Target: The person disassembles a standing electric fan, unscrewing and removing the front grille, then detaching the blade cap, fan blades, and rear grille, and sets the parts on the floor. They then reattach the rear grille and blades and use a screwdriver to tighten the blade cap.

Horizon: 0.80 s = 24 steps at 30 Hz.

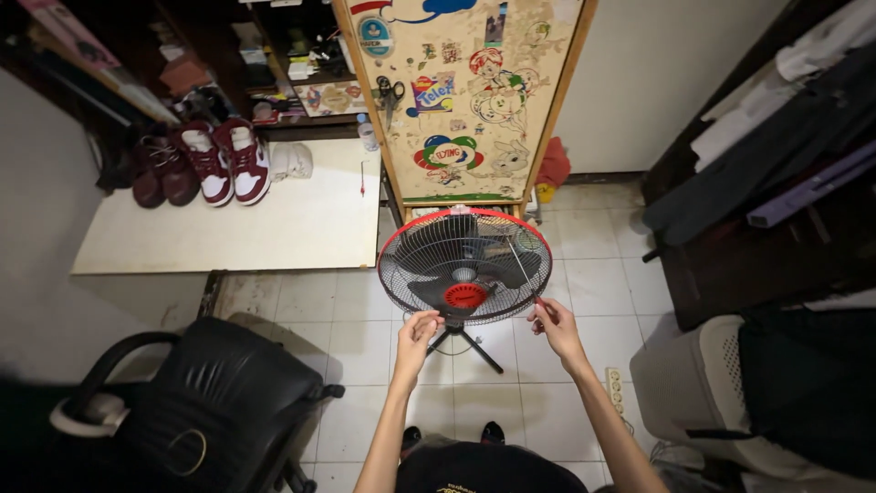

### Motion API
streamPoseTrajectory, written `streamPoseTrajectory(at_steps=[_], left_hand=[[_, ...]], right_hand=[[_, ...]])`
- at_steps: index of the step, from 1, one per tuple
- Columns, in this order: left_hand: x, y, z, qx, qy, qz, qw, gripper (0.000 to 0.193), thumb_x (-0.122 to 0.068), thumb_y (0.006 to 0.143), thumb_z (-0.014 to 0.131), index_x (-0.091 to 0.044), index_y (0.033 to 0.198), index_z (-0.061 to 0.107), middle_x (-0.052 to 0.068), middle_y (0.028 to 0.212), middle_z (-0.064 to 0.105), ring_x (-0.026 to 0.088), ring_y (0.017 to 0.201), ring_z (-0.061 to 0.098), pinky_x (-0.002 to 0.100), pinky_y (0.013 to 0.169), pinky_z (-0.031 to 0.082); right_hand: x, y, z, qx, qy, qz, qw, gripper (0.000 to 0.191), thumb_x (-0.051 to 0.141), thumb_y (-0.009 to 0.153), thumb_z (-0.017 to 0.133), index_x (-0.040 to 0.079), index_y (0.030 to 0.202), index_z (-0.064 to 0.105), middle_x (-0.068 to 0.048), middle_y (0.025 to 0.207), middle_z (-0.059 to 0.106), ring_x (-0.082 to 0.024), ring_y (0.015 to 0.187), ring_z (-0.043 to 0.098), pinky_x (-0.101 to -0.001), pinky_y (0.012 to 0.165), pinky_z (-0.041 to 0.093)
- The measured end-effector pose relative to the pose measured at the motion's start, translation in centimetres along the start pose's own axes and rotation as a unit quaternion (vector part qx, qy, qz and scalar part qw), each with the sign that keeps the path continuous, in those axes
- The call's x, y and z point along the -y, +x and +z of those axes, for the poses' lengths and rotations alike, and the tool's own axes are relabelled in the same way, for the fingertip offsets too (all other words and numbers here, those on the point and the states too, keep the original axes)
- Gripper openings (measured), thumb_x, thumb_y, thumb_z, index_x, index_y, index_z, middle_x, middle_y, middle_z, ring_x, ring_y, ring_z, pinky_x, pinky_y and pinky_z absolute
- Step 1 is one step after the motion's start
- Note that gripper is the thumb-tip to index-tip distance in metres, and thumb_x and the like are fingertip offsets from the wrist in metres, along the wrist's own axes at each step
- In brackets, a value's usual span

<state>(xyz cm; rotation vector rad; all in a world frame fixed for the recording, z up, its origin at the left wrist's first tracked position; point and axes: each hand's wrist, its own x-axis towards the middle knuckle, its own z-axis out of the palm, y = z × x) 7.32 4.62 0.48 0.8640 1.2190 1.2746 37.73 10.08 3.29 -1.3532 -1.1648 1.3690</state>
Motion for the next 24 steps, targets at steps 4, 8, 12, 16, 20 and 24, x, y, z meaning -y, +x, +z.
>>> streamPoseTrajectory(at_steps=[4,8,12,16,20,24], left_hand=[[0.3,-1.0,-1.1,-0.024,-0.008,0.008,1.000,0.021,-0.012,0.099,0.062,-0.001,0.117,0.068,0.009,0.106,0.075,0.015,0.103,0.070,0.029,0.095,0.053],[0.0,0.1,-3.7,-0.035,0.023,0.014,0.999,0.022,-0.011,0.099,0.063,-0.002,0.118,0.068,0.008,0.106,0.076,0.014,0.100,0.069,0.030,0.093,0.053],[-2.4,3.3,-8.0,-0.065,0.106,0.018,0.992,0.040,-0.015,0.089,0.072,-0.005,0.128,0.064,0.010,0.113,0.072,0.019,0.108,0.066,0.034,0.094,0.054],[-7.0,7.9,-12.1,-0.056,0.234,0.145,0.960,0.085,-0.031,0.077,0.090,-0.006,0.147,0.049,0.018,0.143,0.057,0.032,0.134,0.053,0.045,0.112,0.041],[-11.7,14.4,-14.0,-0.047,0.347,0.084,0.933,0.118,-0.048,0.059,0.095,-0.013,0.156,0.037,0.023,0.153,0.043,0.040,0.143,0.040,0.051,0.117,0.035],[-13.7,22.6,-15.5,0.013,0.425,0.046,0.904,0.138,-0.052,0.047,0.101,-0.016,0.160,0.030,0.027,0.160,0.027,0.045,0.149,0.024,0.054,0.119,0.028]], right_hand=[[-0.2,0.7,1.3,-0.006,-0.044,-0.052,0.998,0.023,0.019,0.106,0.051,0.000,0.117,0.059,-0.008,0.086,0.071,-0.012,0.080,0.066,-0.0265,0.076,0.055],[0.0,2.3,3.2,-0.044,-0.014,-0.039,0.998,0.015,0.014,0.103,0.051,0.002,0.112,0.048,-0.008,0.089,0.072,-0.015,0.078,0.068,-0.0296,0.071,0.055],[1.0,3.8,5.2,-0.100,-0.128,-0.105,0.981,0.013,0.012,0.096,0.062,0.002,0.101,0.056,-0.007,0.089,0.072,-0.016,0.078,0.068,-0.0306,0.071,0.054],[3.3,4.7,7.6,-0.175,-0.273,-0.031,0.946,0.038,0.028,0.086,0.084,0.001,0.106,0.067,-0.016,0.085,0.067,-0.025,0.078,0.061,-0.0347,0.074,0.052],[7.2,8.3,10.2,-0.193,-0.327,-0.146,0.913,0.064,0.038,0.070,0.095,0.000,0.116,0.071,-0.015,0.105,0.063,-0.026,0.093,0.061,-0.0382,0.084,0.051],[8.6,14.4,13.8,-0.154,-0.293,-0.142,0.933,0.085,0.040,0.059,0.098,0.002,0.129,0.065,-0.014,0.123,0.060,-0.027,0.111,0.062,-0.0385,0.095,0.051]])
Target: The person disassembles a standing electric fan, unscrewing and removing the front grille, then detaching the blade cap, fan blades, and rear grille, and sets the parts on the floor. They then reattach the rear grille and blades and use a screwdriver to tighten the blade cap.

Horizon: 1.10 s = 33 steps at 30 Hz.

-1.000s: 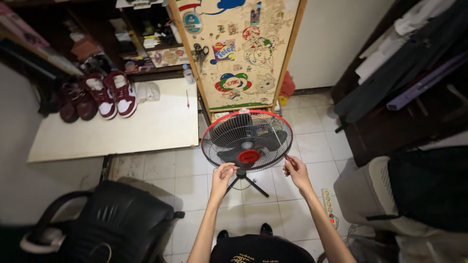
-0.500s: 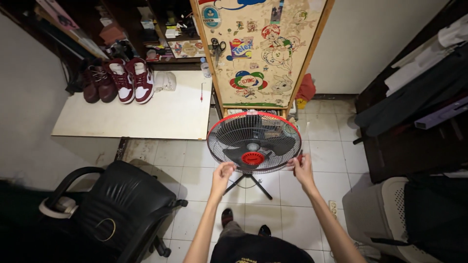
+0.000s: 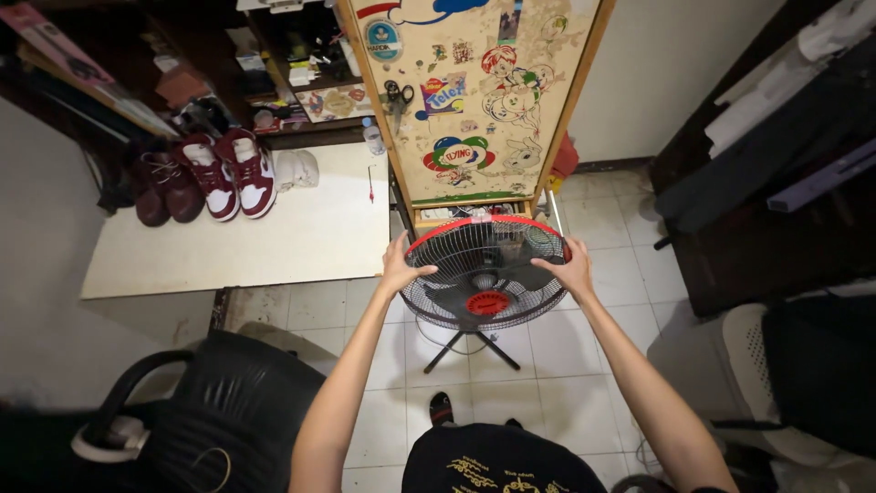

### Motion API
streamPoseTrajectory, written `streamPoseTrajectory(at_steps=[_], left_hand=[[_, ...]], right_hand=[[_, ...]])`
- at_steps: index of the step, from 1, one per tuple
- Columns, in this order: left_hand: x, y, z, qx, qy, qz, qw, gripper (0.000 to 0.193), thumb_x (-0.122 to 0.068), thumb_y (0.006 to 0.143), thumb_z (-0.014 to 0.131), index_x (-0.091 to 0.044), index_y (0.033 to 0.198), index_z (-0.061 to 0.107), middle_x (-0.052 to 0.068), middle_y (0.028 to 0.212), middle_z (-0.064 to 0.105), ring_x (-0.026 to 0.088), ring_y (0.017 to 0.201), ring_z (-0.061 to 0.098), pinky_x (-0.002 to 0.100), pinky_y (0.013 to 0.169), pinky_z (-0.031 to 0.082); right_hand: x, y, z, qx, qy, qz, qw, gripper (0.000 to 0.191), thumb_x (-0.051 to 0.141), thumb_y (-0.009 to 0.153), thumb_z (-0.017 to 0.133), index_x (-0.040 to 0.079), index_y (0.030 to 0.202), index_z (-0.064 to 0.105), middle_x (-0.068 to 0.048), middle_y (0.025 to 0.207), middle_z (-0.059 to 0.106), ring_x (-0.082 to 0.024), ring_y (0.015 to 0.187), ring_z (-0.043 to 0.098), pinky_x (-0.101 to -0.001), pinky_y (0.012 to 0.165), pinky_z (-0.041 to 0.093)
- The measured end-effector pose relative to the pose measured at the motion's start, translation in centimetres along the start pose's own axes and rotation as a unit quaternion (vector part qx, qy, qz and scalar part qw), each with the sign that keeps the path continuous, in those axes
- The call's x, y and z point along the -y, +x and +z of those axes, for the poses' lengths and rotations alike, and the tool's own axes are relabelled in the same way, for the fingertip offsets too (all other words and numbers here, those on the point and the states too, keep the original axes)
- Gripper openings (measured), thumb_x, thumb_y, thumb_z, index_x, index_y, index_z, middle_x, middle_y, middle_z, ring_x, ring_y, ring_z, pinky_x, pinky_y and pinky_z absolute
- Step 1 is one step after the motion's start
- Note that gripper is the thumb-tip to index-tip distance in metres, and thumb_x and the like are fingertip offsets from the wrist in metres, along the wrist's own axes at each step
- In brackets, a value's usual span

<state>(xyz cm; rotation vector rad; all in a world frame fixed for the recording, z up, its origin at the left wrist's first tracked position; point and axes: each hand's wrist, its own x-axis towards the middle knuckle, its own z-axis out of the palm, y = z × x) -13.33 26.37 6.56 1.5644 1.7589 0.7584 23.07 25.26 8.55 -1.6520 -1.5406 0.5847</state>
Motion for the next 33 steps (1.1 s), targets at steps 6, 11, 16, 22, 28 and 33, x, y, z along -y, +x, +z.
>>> streamPoseTrajectory(at_steps=[6,11,16,22,28,33], left_hand=[[1.6,1.4,1.9,0.040,0.024,0.051,0.998,0.140,-0.057,0.040,0.100,-0.014,0.155,0.034,0.026,0.150,0.042,0.045,0.141,0.039,0.053,0.115,0.036],[3.1,1.0,2.9,0.021,-0.006,0.071,0.997,0.136,-0.060,0.041,0.097,-0.011,0.151,0.035,0.023,0.145,0.050,0.043,0.134,0.051,0.050,0.111,0.043],[4.9,0.2,3.2,-0.002,-0.001,0.084,0.996,0.133,-0.059,0.045,0.097,-0.013,0.153,0.035,0.022,0.146,0.047,0.045,0.132,0.048,0.054,0.109,0.042],[6.5,-0.9,3.2,0.000,-0.002,0.074,0.997,0.136,-0.062,0.047,0.096,-0.017,0.157,0.030,0.020,0.150,0.041,0.044,0.137,0.041,0.055,0.113,0.038],[6.7,-1.1,3.1,0.016,-0.022,0.082,0.996,0.141,-0.061,0.048,0.095,-0.018,0.161,0.023,0.019,0.159,0.033,0.044,0.143,0.035,0.054,0.116,0.032],[6.7,-2.4,3.8,0.008,-0.012,0.118,0.993,0.143,-0.066,0.050,0.092,-0.015,0.163,0.019,0.020,0.161,0.031,0.043,0.147,0.032,0.055,0.119,0.030]], right_hand=[[-1.3,1.3,2.2,0.021,-0.029,0.005,0.999,0.111,0.036,0.053,0.100,0.006,0.147,0.052,-0.016,0.138,0.052,-0.031,0.127,0.055,-0.0401,0.107,0.048],[-2.1,1.8,2.7,0.047,-0.037,0.034,0.998,0.113,0.036,0.051,0.100,0.007,0.149,0.050,-0.017,0.142,0.048,-0.032,0.130,0.054,-0.0401,0.109,0.047],[-1.8,1.2,3.5,0.057,-0.028,0.036,0.997,0.117,0.038,0.051,0.100,0.007,0.151,0.047,-0.017,0.143,0.046,-0.032,0.131,0.053,-0.0401,0.110,0.047],[-1.5,0.4,4.0,0.060,-0.047,0.014,0.997,0.114,0.039,0.052,0.099,0.009,0.151,0.049,-0.016,0.146,0.045,-0.033,0.132,0.051,-0.0412,0.109,0.046],[-2.1,-0.6,3.9,0.052,-0.058,0.009,0.997,0.109,0.039,0.053,0.099,0.010,0.147,0.052,-0.015,0.139,0.050,-0.032,0.129,0.054,-0.0412,0.107,0.048],[-3.4,-1.7,2.9,0.047,-0.049,0.013,0.998,0.106,0.039,0.058,0.098,0.010,0.148,0.052,-0.016,0.137,0.048,-0.032,0.125,0.054,-0.0404,0.104,0.048]])
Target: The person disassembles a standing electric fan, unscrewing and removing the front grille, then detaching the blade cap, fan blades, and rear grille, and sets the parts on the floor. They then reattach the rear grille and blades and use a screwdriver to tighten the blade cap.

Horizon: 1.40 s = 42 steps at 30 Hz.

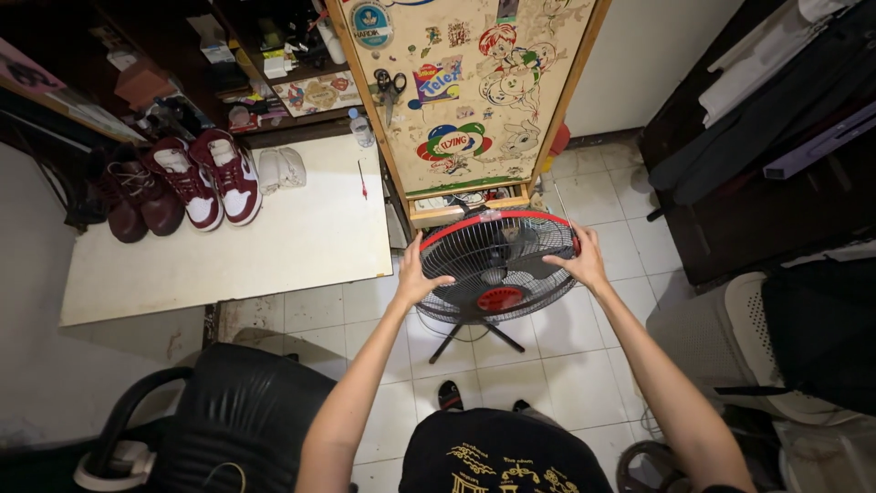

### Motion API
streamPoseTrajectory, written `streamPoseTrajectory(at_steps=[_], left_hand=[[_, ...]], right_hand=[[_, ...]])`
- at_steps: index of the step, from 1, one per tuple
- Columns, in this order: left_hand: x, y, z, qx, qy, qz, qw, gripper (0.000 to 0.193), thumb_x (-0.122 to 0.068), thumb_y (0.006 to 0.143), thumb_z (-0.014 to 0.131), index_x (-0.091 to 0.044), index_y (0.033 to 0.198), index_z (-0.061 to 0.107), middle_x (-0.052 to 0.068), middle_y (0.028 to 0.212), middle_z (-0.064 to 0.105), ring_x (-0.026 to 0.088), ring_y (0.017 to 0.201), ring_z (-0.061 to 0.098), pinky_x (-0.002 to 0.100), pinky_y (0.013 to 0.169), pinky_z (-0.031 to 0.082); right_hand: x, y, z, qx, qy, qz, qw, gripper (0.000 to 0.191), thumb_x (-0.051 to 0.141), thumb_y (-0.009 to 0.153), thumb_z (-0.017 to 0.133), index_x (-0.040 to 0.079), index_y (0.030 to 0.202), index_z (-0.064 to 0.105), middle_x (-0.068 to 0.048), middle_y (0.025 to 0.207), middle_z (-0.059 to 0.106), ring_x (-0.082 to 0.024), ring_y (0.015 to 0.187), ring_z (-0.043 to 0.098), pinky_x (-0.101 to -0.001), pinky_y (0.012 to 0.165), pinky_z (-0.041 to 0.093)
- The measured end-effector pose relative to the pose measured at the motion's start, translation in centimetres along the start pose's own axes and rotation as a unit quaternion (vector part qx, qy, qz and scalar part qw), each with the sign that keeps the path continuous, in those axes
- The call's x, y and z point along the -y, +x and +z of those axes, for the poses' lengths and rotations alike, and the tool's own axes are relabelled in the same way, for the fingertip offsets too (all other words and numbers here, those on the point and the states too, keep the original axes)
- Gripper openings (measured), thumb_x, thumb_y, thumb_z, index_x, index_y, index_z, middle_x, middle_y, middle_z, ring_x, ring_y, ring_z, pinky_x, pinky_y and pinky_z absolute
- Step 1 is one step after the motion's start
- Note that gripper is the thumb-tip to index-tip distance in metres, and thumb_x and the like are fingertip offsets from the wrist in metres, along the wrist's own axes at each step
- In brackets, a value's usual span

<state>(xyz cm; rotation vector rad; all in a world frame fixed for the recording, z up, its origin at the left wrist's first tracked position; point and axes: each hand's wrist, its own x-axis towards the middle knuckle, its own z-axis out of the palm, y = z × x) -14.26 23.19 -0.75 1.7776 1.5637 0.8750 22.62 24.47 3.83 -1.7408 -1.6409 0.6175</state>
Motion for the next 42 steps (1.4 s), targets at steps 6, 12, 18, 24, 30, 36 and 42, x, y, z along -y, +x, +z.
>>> streamPoseTrajectory(at_steps=[6,12,18,24,30,36,42], left_hand=[[-1.0,-0.9,1.7,-0.006,0.072,-0.018,0.997,0.128,-0.071,0.065,0.085,-0.015,0.162,0.023,0.025,0.160,0.027,0.045,0.148,0.026,0.060,0.118,0.023],[-5.3,2.4,5.0,-0.086,0.054,0.058,0.993,0.082,-0.059,0.082,0.079,-0.011,0.144,0.054,0.019,0.149,0.051,0.040,0.146,0.037,0.056,0.120,0.022],[-8.8,7.6,9.8,-0.143,-0.025,0.063,0.987,0.038,-0.031,0.088,0.078,-0.010,0.120,0.072,0.013,0.123,0.071,0.032,0.125,0.059,0.049,0.117,0.034],[-9.8,9.4,12.7,-0.191,-0.052,0.054,0.979,0.028,-0.028,0.087,0.078,-0.014,0.112,0.078,0.007,0.113,0.076,0.028,0.115,0.064,0.044,0.109,0.037],[-10.7,10.0,14.0,-0.198,-0.047,0.033,0.979,0.026,-0.031,0.086,0.079,-0.015,0.106,0.082,0.005,0.110,0.078,0.025,0.113,0.065,0.042,0.107,0.035],[-10.7,11.8,14.3,-0.216,-0.058,0.025,0.974,0.019,-0.028,0.089,0.076,-0.014,0.101,0.083,0.005,0.104,0.079,0.022,0.107,0.069,0.041,0.108,0.036],[-10.0,13.0,12.5,-0.213,-0.072,0.045,0.973,0.019,-0.028,0.088,0.077,-0.013,0.099,0.082,0.006,0.101,0.080,0.023,0.102,0.072,0.039,0.102,0.043]], right_hand=[[-2.4,-1.4,-1.2,-0.047,0.032,0.009,0.998,0.061,0.021,0.087,0.081,0.008,0.144,0.062,-0.014,0.117,0.059,-0.026,0.100,0.062,-0.0328,0.090,0.052],[-4.2,1.8,-4.2,0.052,0.166,-0.027,0.984,0.047,0.004,0.092,0.068,0.003,0.137,0.058,-0.008,0.107,0.072,-0.012,0.094,0.065,-0.0250,0.083,0.053],[-6.4,8.5,-6.3,0.230,0.250,-0.022,0.940,0.028,0.003,0.091,0.073,-0.004,0.118,0.071,-0.010,0.106,0.077,-0.012,0.094,0.069,-0.0271,0.086,0.056],[-9.5,12.9,-8.1,0.282,0.253,-0.023,0.925,0.029,0.005,0.089,0.075,-0.003,0.117,0.074,-0.011,0.105,0.079,-0.013,0.093,0.071,-0.0275,0.085,0.057],[-12.5,14.8,-10.1,0.302,0.219,-0.048,0.927,0.026,0.012,0.093,0.072,0.000,0.116,0.076,-0.007,0.103,0.080,-0.010,0.084,0.067,-0.0258,0.073,0.054],[-12.3,16.8,-9.4,0.314,0.229,-0.058,0.920,0.025,0.015,0.097,0.070,0.002,0.117,0.078,-0.007,0.097,0.079,-0.008,0.073,0.057,-0.0249,0.065,0.049],[-9.9,18.2,-8.1,0.316,0.226,-0.045,0.920,0.026,0.018,0.096,0.069,0.002,0.115,0.077,-0.006,0.098,0.080,-0.006,0.074,0.060,-0.0243,0.065,0.049]])
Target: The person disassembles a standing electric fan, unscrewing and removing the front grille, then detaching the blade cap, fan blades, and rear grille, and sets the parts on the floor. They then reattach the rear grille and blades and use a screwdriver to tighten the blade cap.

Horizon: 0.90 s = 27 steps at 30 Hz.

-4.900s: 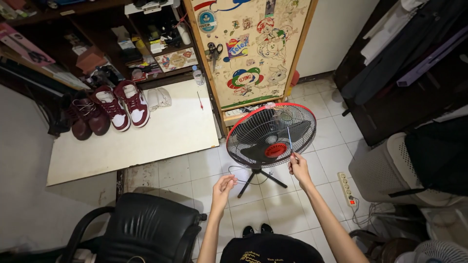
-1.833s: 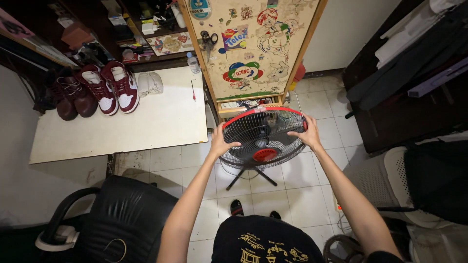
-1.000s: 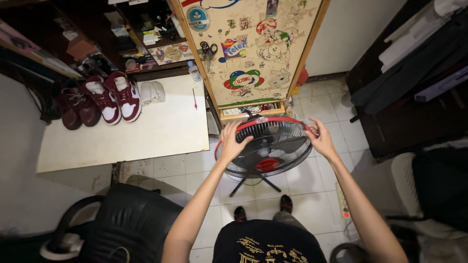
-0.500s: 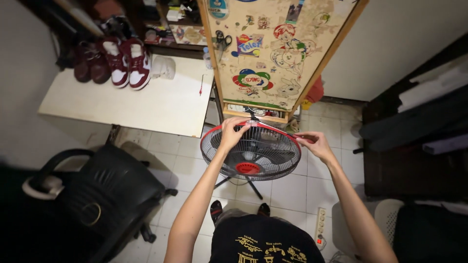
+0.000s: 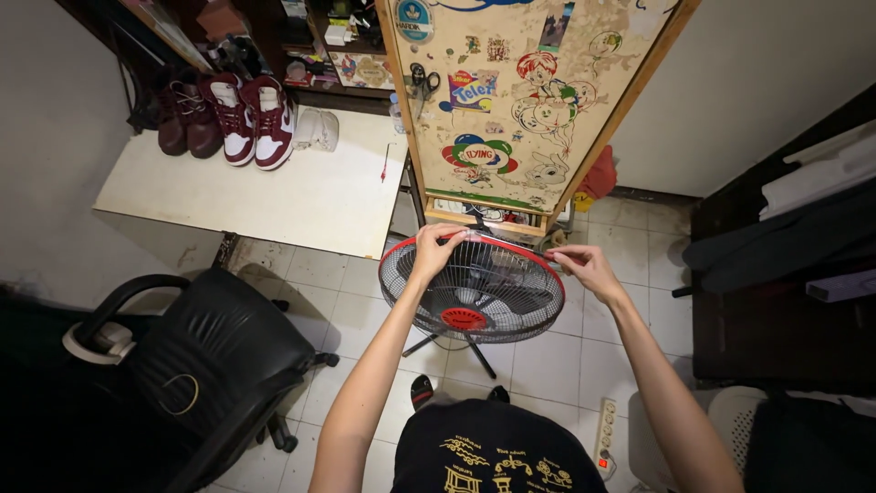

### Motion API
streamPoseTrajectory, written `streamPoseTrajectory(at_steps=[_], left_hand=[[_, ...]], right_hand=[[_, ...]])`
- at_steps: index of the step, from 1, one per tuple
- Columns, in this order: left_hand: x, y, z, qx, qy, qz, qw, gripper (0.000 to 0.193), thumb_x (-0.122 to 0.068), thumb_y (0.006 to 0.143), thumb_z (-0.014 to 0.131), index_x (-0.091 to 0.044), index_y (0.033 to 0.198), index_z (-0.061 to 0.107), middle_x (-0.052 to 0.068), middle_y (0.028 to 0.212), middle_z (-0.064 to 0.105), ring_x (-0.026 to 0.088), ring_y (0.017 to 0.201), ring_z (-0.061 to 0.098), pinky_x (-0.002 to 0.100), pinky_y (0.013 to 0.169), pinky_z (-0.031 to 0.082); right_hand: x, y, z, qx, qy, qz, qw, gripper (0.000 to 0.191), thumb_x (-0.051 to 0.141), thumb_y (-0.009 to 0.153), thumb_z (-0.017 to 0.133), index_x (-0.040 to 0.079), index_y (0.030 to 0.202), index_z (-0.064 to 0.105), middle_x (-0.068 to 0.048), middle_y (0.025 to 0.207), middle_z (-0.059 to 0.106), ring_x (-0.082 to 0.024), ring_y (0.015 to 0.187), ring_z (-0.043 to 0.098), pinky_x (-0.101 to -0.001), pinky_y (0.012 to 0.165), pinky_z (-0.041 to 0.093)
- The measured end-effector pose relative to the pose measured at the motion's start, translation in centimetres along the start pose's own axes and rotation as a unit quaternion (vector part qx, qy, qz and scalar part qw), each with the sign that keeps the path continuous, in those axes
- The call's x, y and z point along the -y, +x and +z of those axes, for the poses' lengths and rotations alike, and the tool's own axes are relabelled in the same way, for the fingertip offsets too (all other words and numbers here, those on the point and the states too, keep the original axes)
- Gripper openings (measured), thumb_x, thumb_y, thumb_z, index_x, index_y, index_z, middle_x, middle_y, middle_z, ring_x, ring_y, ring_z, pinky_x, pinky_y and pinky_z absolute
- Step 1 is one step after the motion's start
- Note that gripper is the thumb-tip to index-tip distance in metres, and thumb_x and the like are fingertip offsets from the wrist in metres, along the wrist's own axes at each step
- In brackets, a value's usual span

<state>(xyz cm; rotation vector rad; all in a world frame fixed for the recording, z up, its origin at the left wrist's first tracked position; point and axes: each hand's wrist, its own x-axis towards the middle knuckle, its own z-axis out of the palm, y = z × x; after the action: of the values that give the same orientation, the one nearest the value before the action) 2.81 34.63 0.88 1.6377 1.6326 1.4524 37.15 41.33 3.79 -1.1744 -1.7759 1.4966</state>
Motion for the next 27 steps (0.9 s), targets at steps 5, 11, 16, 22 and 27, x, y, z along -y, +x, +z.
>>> streamPoseTrajectory(at_steps=[5,11,16,22,27], left_hand=[[0.8,1.2,-1.1,-0.004,-0.001,0.002,1.000,0.019,-0.028,0.088,0.078,-0.013,0.100,0.083,0.006,0.101,0.079,0.024,0.102,0.071,0.039,0.101,0.044],[1.8,1.9,-1.5,0.002,0.000,0.000,1.000,0.019,-0.028,0.088,0.077,-0.013,0.100,0.083,0.006,0.101,0.080,0.024,0.103,0.071,0.041,0.102,0.043],[2.6,2.3,-1.6,0.013,-0.003,-0.006,1.000,0.019,-0.029,0.089,0.077,-0.014,0.100,0.083,0.005,0.102,0.079,0.023,0.103,0.071,0.041,0.104,0.041],[2.8,2.5,-1.9,0.049,0.023,-0.010,0.998,0.031,-0.037,0.081,0.083,-0.014,0.102,0.083,0.006,0.108,0.078,0.025,0.107,0.066,0.044,0.105,0.033],[3.2,3.5,-1.6,0.071,0.018,-0.054,0.996,0.030,-0.042,0.087,0.076,-0.016,0.100,0.083,0.003,0.108,0.079,0.021,0.107,0.069,0.045,0.111,0.027]], right_hand=[[1.0,2.0,0.5,0.013,0.023,0.021,0.999,0.028,0.021,0.096,0.068,0.003,0.114,0.077,-0.004,0.101,0.080,-0.004,0.078,0.063,-0.0221,0.066,0.049],[1.3,3.6,0.6,0.030,0.059,0.030,0.997,0.029,0.020,0.096,0.070,-0.001,0.114,0.078,-0.005,0.095,0.078,-0.006,0.066,0.048,-0.0238,0.057,0.039],[1.4,4.1,0.9,0.038,0.072,0.039,0.996,0.030,0.019,0.095,0.071,-0.003,0.113,0.077,-0.005,0.092,0.076,-0.006,0.066,0.048,-0.0233,0.057,0.040],[1.7,5.1,0.8,0.088,0.124,0.095,0.984,0.031,0.023,0.097,0.068,-0.001,0.114,0.077,0.000,0.078,0.067,-0.006,0.059,0.039,-0.0228,0.051,0.031],[2.4,7.1,-0.1,0.129,0.090,0.222,0.962,0.036,0.033,0.102,0.062,-0.001,0.106,0.074,0.000,0.069,0.062,-0.007,0.056,0.041,-0.0238,0.050,0.032]])
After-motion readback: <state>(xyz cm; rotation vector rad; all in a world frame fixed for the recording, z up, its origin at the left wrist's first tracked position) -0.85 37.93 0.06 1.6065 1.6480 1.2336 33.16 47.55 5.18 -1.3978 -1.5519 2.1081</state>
